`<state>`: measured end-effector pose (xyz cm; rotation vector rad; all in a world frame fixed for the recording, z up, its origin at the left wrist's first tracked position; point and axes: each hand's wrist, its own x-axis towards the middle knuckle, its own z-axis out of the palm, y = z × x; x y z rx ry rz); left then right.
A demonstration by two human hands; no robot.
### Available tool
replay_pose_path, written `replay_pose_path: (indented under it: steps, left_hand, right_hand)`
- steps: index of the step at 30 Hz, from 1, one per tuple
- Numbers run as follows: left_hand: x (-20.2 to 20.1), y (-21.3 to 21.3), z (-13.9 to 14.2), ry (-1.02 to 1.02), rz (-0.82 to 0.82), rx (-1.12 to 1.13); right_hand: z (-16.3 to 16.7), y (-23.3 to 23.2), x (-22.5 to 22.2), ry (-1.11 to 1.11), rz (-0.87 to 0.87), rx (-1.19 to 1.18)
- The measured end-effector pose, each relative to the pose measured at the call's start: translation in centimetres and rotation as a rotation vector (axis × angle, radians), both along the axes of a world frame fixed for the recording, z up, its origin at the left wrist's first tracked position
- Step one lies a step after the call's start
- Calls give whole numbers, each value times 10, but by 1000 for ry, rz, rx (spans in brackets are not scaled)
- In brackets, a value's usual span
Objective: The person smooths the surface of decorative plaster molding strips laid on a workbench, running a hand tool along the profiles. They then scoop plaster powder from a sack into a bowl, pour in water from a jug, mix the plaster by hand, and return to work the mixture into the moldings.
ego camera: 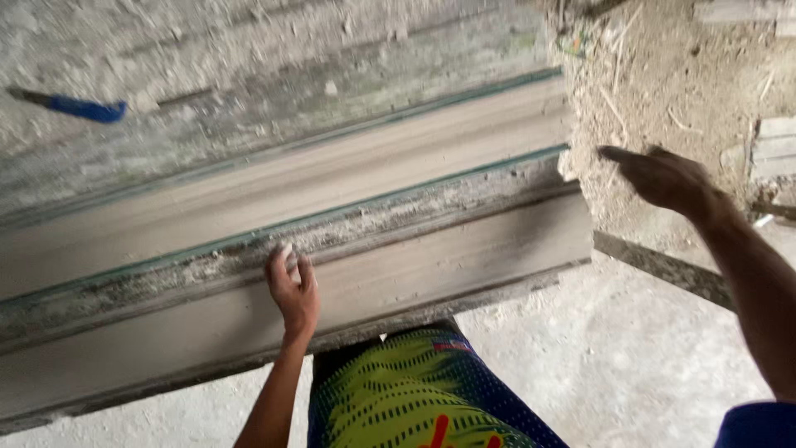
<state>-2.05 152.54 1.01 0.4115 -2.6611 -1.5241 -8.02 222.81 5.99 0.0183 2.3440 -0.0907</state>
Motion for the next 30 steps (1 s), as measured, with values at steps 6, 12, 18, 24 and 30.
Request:
replay_pose_path:
  steps: [6, 12, 18, 24, 30]
  left_hand:
    - [-15, 16, 13, 52, -56, -46]
    - [-2, -8, 14, 72, 32, -33]
    - [19, -28, 1, 97, 96, -23]
    - [18, -22, 2, 105, 130, -4]
    - [9, -32, 11, 174, 159, 8]
  right_hand:
    - [-20, -91, -47, 350, 465, -103]
    - [1, -88, -78, 18, 341, 74]
    - [-10, -113, -94, -82, 398, 45]
    - [-42, -262, -108, -17, 784, -256]
    - [-66, -517, -107, 88, 930, -412]
